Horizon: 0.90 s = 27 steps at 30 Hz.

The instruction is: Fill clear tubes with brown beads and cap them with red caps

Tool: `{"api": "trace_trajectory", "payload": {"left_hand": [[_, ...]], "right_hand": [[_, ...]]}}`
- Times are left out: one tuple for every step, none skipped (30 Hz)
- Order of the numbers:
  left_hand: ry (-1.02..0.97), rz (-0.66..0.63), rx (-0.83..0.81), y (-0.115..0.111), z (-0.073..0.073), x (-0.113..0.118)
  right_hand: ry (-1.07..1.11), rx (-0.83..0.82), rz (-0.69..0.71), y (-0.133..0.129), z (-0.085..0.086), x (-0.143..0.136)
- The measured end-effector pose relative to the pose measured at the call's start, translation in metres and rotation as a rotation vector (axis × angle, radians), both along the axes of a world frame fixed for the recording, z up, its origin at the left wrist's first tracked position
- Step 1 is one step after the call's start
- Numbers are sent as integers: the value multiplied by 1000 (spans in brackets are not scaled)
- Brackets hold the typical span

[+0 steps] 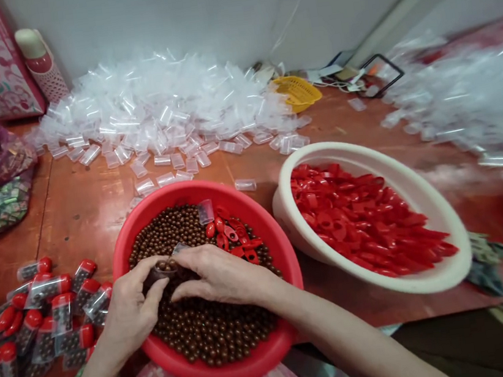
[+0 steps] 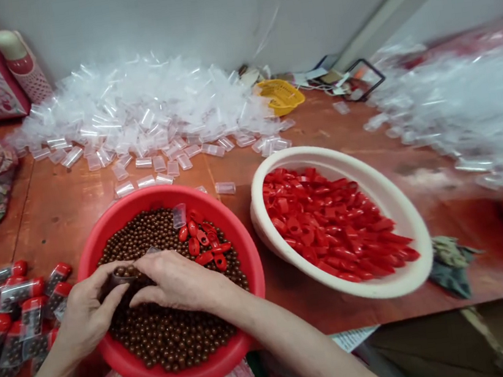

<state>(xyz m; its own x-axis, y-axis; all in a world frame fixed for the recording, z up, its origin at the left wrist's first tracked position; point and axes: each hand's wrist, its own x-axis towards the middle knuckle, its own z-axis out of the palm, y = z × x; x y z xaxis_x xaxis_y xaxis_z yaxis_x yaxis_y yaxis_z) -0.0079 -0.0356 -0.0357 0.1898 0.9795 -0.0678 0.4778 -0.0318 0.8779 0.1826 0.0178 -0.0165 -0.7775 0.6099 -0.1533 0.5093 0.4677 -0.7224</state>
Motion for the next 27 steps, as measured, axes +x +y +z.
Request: {"api": "trace_trajectory", "payload": {"left_hand": [[-72,49,-38,0,1,0],[-157,95,-75,0,3,0],[-238,128,-104,0,4,0],[-295,134,-125,0,5,1],[-316,109,-138,0,5,1],[-304,69,-141,0,5,2],[-277,37,-140,0,5,3],[-252,20,-139,0,4,4],[-237,17,-140,0,3,5],[-234,24,-144,1,1,7],[-242,32,-149,1,0,8],[-257,25,-158,2,0,9],[-277,7,-172,3,-1,10],[-302,-12,-190,4,0,11],[-336,-21,-206,5,0,12],[-377,-23,-224,5,2,12],[-422,-17,-244,6,3,12],[-468,-9,-266,7,5,12],[-510,3,-286,7,6,12],[-546,17,-304,8,8,11],[-574,35,-315,8,10,10],[-593,55,-321,9,11,10],[-611,69,-325,9,12,9],[-639,67,-334,8,12,9],[-684,52,-350,8,12,9],[-737,26,-366,8,13,9],[-780,0,-376,7,13,10]], "right_hand": [[-54,23,19,-3,4,3],[-108,36,45,-4,8,7],[-158,44,65,-4,11,12],[-207,55,63,-2,13,18],[-257,76,33,2,14,23],[-306,104,-16,7,13,29],[-367,145,-80,13,11,34],[-437,193,-130,20,8,38],[-507,240,-147,27,4,41],[-578,280,-149,32,-1,43],[-635,309,-126,37,-6,44],[-682,336,-100,41,-10,44],[-716,360,-78,43,-14,42],[-738,385,-60,44,-18,41],[-751,410,-47,44,-21,39],[-759,430,-35,44,-23,37],[-764,448,-25,44,-24,36],[-763,466,-20,44,-26,36],[-751,486,-23,44,-27,36],[-726,505,-38,45,-28,37],[-680,523,-66,45,-29,38],[-606,541,-106,45,-29,39],[-500,551,-151,44,-29,40],[-369,548,-197,43,-28,40],[-221,530,-245,41,-27,40],[-67,491,-293,38,-25,40],[75,418,-339,35,-23,39]]}}
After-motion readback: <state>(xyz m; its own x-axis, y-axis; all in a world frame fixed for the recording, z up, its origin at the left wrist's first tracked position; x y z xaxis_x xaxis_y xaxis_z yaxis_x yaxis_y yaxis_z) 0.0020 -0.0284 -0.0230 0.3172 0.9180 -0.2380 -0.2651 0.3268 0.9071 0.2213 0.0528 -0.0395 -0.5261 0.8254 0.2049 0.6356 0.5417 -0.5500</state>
